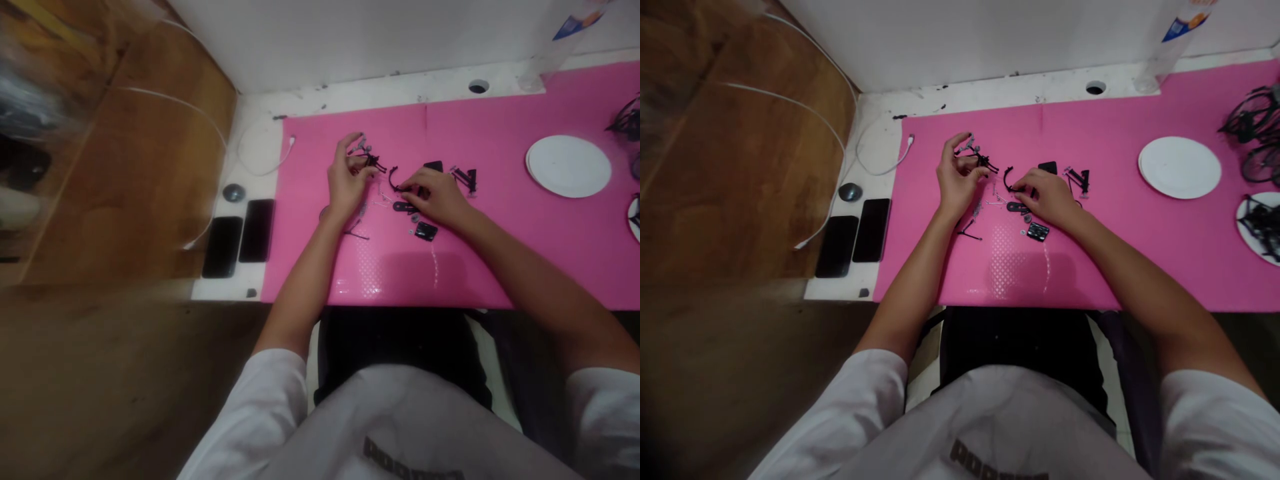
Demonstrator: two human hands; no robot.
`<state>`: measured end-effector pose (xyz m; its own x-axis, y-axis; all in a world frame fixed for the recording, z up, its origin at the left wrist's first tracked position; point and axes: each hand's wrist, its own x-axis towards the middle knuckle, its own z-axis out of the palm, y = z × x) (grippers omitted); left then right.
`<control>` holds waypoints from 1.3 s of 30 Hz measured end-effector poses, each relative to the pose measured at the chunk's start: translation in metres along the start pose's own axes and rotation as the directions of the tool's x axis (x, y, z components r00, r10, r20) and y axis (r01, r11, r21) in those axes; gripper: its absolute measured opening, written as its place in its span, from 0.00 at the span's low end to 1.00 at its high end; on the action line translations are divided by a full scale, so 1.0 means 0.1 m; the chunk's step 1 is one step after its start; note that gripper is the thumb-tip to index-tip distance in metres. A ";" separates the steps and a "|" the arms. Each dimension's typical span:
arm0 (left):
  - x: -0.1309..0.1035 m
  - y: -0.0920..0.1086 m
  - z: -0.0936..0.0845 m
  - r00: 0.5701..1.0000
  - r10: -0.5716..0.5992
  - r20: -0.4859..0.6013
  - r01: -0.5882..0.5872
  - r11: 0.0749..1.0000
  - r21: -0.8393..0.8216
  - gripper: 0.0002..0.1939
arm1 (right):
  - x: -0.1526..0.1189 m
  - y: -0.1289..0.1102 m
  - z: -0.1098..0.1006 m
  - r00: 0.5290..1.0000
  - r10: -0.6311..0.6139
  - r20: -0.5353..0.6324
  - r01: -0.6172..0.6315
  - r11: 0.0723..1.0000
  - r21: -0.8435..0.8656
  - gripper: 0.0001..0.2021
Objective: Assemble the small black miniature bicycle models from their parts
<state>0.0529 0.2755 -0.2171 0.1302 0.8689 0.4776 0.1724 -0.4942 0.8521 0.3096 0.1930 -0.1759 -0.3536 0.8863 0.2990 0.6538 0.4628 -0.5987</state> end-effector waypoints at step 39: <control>0.21 -0.16 -0.41 0.926 -0.187 -0.328 0.230 0.968 0.099 0.34 | -0.18 -0.74 0.10 0.878 -0.344 0.333 0.419 0.889 -0.187 0.32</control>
<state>0.0126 0.3030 -0.2119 -0.2317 0.9064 0.3533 0.2936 -0.2811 0.9137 0.2608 0.1423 -0.1442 -0.7580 0.6136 0.2212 0.5578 0.7856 -0.2679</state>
